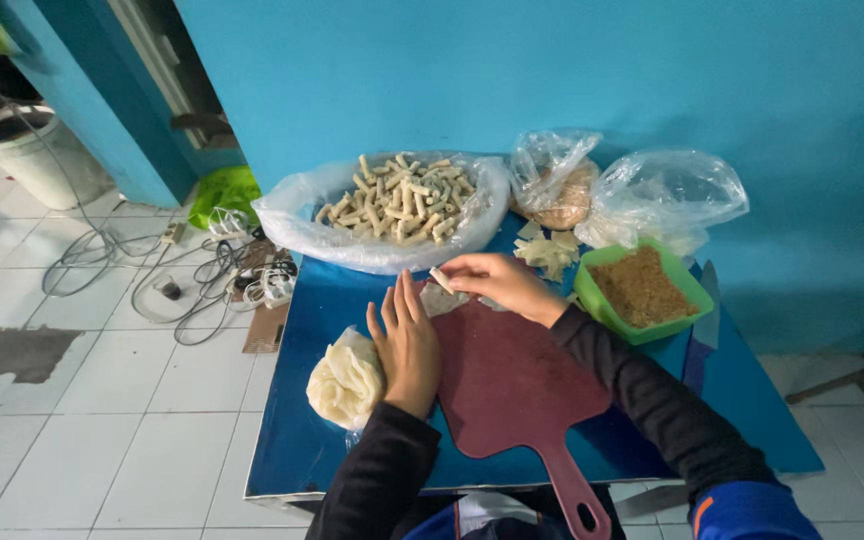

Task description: The person takes thin pastry wrapper sheets, places a portion of brown filling from a green container onto each wrapper, then folds and rolls the wrapper by hand on a paddle-shaped cutting board. Finished rolls are added to a large bowl already holding many rolled items, and the person repeats the wrapping cycle.

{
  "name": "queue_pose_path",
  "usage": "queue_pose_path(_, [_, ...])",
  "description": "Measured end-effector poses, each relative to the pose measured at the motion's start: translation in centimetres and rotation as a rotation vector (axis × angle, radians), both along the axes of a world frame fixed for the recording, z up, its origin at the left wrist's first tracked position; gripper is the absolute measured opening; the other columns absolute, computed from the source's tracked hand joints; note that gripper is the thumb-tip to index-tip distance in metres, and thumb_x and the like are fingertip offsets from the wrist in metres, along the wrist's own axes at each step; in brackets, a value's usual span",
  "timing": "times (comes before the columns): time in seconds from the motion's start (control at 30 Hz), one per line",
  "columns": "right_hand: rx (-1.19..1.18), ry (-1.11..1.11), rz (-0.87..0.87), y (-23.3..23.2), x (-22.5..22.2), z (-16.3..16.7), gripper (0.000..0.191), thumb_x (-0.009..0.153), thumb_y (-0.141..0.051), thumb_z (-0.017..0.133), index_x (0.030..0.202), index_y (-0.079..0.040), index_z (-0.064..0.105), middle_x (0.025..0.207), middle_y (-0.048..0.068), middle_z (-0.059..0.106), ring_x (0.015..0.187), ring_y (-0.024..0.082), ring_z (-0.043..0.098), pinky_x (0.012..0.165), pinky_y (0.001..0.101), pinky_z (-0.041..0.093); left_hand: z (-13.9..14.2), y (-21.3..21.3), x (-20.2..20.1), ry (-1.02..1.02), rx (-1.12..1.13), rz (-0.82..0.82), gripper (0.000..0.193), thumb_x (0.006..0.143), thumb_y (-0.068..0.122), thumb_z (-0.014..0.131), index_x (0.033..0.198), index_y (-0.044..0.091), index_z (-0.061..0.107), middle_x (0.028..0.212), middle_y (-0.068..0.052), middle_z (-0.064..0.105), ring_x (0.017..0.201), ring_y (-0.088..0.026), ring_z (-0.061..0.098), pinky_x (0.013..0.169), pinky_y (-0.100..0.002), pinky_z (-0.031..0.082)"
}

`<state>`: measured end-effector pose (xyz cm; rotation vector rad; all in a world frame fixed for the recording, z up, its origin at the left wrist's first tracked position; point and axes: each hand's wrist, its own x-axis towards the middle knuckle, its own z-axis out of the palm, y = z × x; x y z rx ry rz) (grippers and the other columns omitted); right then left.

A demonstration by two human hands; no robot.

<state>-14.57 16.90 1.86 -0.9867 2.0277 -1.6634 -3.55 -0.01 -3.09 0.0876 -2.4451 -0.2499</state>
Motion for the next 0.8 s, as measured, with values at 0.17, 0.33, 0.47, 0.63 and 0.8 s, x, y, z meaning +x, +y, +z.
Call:
queue_pose_path(0.17, [-0.059, -0.309, 0.128, 2.1, 0.6, 2.1, 0.042, 0.102, -0.017, 0.062, 0.138, 0.004, 0.061, 0.109, 0.007, 0.071, 0.1, 0.012, 0.066, 0.085, 0.0271, 0.051, 0.8, 0.5, 0.4, -0.022, 0.035, -0.004, 0.078, 0.087, 0.009, 0.058, 0.157, -0.003, 0.026, 0.154, -0.015, 0.045, 0.142, -0.03, 0.043, 0.118, -0.056, 0.023])
queue_pose_path(0.33, [-0.059, -0.445, 0.303, 3.6, -0.3, 2.7, 0.04, 0.101, -0.012, 0.06, 0.137, 0.006, 0.059, 0.112, 0.012, 0.07, 0.1, 0.017, 0.067, 0.09, 0.0313, 0.054, 1.0, 0.4, 0.7, -0.044, 0.019, -0.016, 0.08, 0.085, 0.009, 0.058, 0.157, -0.003, 0.025, 0.154, -0.015, 0.044, 0.142, -0.031, 0.042, 0.118, -0.057, 0.023])
queue_pose_path(0.47, [-0.03, -0.491, 0.445, 4.2, -1.1, 3.1, 0.036, 0.101, -0.005, 0.062, 0.134, 0.01, 0.062, 0.112, 0.013, 0.069, 0.102, 0.02, 0.067, 0.093, 0.0345, 0.053, 0.9, 0.5, 0.5, -0.039, 0.022, -0.009, 0.079, 0.087, 0.009, 0.058, 0.158, 0.0, 0.025, 0.153, -0.014, 0.045, 0.141, -0.03, 0.043, 0.118, -0.057, 0.023])
queue_pose_path(0.63, [0.063, -0.379, 0.581, 4.5, -0.6, 4.3, 0.035, 0.098, -0.005, 0.066, 0.13, 0.009, 0.066, 0.11, 0.013, 0.072, 0.1, 0.02, 0.068, 0.093, 0.0353, 0.054, 0.9, 0.5, 0.6, -0.04, 0.03, -0.008, 0.079, 0.087, 0.011, 0.059, 0.158, 0.001, 0.025, 0.153, -0.014, 0.045, 0.141, -0.031, 0.043, 0.118, -0.057, 0.023])
queue_pose_path(0.8, [0.096, -0.361, 0.703, 3.8, 0.4, 5.5, 0.04, 0.101, -0.007, 0.067, 0.137, 0.009, 0.063, 0.107, 0.012, 0.071, 0.102, 0.019, 0.068, 0.093, 0.0344, 0.053, 1.1, 0.5, 0.8, -0.063, 0.004, -0.001, 0.08, 0.087, 0.012, 0.061, 0.158, 0.003, 0.026, 0.154, -0.014, 0.045, 0.141, -0.031, 0.043, 0.118, -0.057, 0.022])
